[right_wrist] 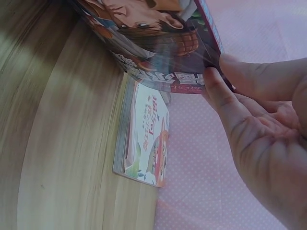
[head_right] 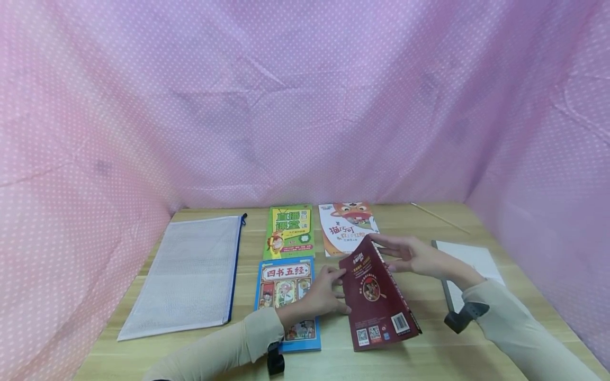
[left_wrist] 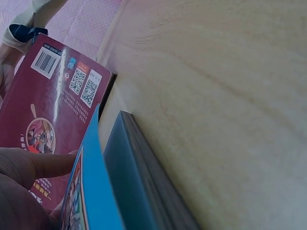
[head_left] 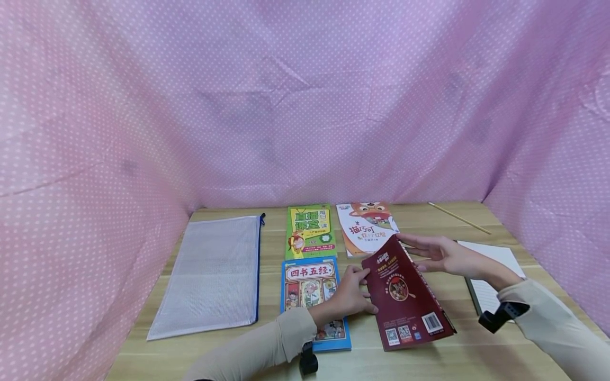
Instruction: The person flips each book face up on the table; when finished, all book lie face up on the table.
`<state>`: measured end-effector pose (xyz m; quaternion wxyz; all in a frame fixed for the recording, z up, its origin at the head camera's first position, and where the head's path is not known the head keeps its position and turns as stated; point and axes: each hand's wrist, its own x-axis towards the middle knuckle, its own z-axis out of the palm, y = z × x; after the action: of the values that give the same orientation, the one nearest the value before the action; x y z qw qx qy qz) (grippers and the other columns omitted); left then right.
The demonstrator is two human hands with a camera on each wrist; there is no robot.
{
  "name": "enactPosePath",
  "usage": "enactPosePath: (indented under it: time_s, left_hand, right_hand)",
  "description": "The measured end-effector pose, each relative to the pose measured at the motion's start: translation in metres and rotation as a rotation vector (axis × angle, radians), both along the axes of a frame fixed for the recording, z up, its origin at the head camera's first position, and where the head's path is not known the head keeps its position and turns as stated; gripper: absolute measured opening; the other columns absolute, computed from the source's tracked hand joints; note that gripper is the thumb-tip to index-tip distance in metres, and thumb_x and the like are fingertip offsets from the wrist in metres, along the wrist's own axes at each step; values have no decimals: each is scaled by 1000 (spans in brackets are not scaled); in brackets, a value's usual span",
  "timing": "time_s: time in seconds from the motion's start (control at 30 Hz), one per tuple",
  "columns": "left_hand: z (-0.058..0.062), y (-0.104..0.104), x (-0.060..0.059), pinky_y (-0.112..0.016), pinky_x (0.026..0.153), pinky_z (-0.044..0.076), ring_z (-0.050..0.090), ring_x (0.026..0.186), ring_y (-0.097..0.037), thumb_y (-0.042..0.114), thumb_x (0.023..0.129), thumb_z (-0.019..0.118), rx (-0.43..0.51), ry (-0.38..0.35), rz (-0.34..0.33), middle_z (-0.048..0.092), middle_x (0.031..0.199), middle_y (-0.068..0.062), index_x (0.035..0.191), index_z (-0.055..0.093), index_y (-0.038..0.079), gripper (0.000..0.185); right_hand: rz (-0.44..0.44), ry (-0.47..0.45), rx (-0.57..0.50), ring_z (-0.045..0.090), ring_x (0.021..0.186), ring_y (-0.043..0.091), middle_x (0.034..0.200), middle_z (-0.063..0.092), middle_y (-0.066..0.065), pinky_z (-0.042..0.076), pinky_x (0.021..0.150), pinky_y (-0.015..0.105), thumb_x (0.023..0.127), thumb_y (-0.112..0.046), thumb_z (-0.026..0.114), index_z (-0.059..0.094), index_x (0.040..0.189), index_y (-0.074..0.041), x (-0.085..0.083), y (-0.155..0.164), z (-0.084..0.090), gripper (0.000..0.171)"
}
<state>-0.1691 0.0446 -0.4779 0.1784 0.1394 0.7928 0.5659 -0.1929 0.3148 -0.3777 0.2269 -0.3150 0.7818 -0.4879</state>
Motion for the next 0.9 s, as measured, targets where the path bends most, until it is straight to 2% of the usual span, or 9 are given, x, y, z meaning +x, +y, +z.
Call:
enactPosePath:
  time_s: [0.1,0.4,0.63,0.8,0.9]
  left_hand:
    - [0,0,0,-19,76,61,65,89,-12,-12,66,89,-6,0,-4,44,128,-7,152,44,1,97]
    - [-3,1,0,-17,75,60,61,87,-10,-9,67,90,-26,15,-8,45,126,-6,152,44,1,97]
    - [-1,0,0,-17,73,58,59,86,-9,-7,66,90,-47,34,-3,47,121,-5,151,45,2,96]
    - [1,-1,0,-20,81,54,55,99,-13,0,70,91,-70,69,14,51,120,-5,147,52,3,86]
    - [2,-1,0,-23,87,54,56,105,-15,4,74,90,-48,75,22,54,121,-5,144,56,5,78]
  right_hand:
    - [5,25,0,46,136,-6,161,17,35,50,103,18,101,-5,59,20,160,4,0,-1,0,71]
    - [-6,21,-22,52,135,4,164,18,30,51,104,20,100,-6,61,21,161,0,-1,-7,-2,73]
    - [-26,49,-36,49,137,1,164,20,29,48,106,19,100,-6,62,24,160,0,-2,-12,-4,71]
    - [-41,46,-56,48,138,0,164,21,29,48,107,19,99,-6,63,25,160,-1,-3,-15,-5,72]
    - [-47,48,-67,47,139,-2,165,22,28,48,106,17,99,-6,64,26,160,-1,-4,-16,-6,73]
